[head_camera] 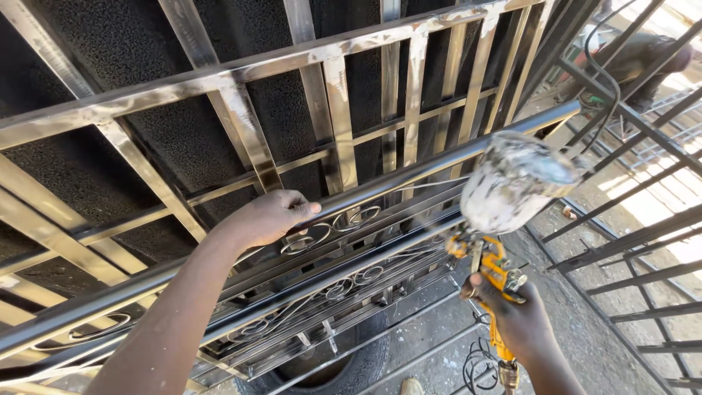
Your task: Spray painting a decorative metal gate using a pneumatic spray gun
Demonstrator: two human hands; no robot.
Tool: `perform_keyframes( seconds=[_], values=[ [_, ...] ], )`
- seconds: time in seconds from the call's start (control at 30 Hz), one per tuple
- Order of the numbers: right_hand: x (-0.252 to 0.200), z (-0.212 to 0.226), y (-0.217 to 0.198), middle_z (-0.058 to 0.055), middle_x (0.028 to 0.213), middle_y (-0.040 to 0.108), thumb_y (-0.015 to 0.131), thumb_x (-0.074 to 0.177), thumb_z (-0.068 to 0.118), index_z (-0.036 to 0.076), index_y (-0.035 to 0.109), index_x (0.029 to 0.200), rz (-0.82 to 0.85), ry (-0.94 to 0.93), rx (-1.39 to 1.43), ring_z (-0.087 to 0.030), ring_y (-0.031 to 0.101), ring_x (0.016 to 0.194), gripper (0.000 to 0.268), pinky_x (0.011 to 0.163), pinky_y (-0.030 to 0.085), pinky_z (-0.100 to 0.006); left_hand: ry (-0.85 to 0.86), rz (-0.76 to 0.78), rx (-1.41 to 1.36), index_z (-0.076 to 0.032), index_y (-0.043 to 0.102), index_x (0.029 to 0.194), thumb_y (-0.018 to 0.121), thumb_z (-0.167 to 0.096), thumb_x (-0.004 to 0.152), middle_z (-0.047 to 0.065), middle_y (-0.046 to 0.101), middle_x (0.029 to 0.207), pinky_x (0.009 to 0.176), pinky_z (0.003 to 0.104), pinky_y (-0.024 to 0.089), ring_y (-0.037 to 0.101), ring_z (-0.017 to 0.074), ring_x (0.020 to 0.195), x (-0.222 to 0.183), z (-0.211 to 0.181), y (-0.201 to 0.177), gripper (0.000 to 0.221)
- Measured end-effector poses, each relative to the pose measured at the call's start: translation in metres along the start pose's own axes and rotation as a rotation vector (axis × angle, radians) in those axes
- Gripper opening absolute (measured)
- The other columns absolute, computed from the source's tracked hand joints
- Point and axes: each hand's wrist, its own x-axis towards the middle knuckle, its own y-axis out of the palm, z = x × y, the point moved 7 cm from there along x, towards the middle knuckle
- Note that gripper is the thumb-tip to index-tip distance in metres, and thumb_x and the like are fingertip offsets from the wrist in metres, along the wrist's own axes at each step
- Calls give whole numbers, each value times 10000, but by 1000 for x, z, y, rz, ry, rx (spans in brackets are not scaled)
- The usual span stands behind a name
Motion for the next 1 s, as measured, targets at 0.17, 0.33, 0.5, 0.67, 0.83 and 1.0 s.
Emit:
perform_keyframes(
  seconds=[0.17, 0.33, 0.5, 0.67, 0.83, 1.0],
  values=[
    [8, -13, 18, -151, 830, 870, 666, 911, 268, -46, 841, 838, 264, -258, 207, -256, 777, 816, 366, 819, 532, -363, 0, -14, -31, -188, 693, 1119, 490, -552, 1034, 22, 606, 880, 707, 330, 355, 536, 180, 801, -5, -1, -5, 426],
    [34, -19, 14, -265, 913, 801, 691, 884, 147, -96, 720, 1102, 94, -96, 433, -359, 760, 883, 328, 943, 582, -496, -15, -22, -89, -187, 695, 1090, 523, -521, 1048, 6, 519, 796, 648, 321, 311, 461, 158, 715, -6, -1, -7, 378],
    [60, -14, -28, -130, 1076, 769, 738, 900, 326, 29, 742, 1144, -225, 69, 263, -261, 690, 1018, 385, 977, 432, -386, 30, -21, 34, -174, 674, 1072, 487, -549, 1050, 10, 470, 747, 637, 332, 291, 449, 174, 685, 1, -1, -3, 420],
    [120, -29, -58, -142, 1056, 710, 699, 969, 166, -6, 678, 1132, -236, -121, 503, -267, 713, 857, 238, 917, 588, -423, -28, -24, 26, -193, 679, 1172, 475, -558, 1016, 65, 729, 1127, 803, 351, 433, 676, 238, 1001, -9, -6, -8, 446],
    [155, -28, -91, -98, 1206, 700, 688, 1003, 182, -10, 624, 1200, -328, -184, 510, -188, 700, 869, 282, 850, 600, -320, -91, -31, 46, -226, 693, 1158, 469, -581, 1018, 53, 706, 1039, 753, 345, 410, 645, 223, 917, -7, -4, -11, 443],
    [165, -21, -94, -51, 1161, 724, 697, 1018, 214, 48, 658, 1262, -404, -178, 503, -129, 695, 881, 298, 868, 605, -308, -111, -93, 32, -259, 731, 1166, 513, -571, 1014, 40, 670, 873, 648, 335, 352, 576, 188, 744, -9, -4, -21, 410]
  ],
)
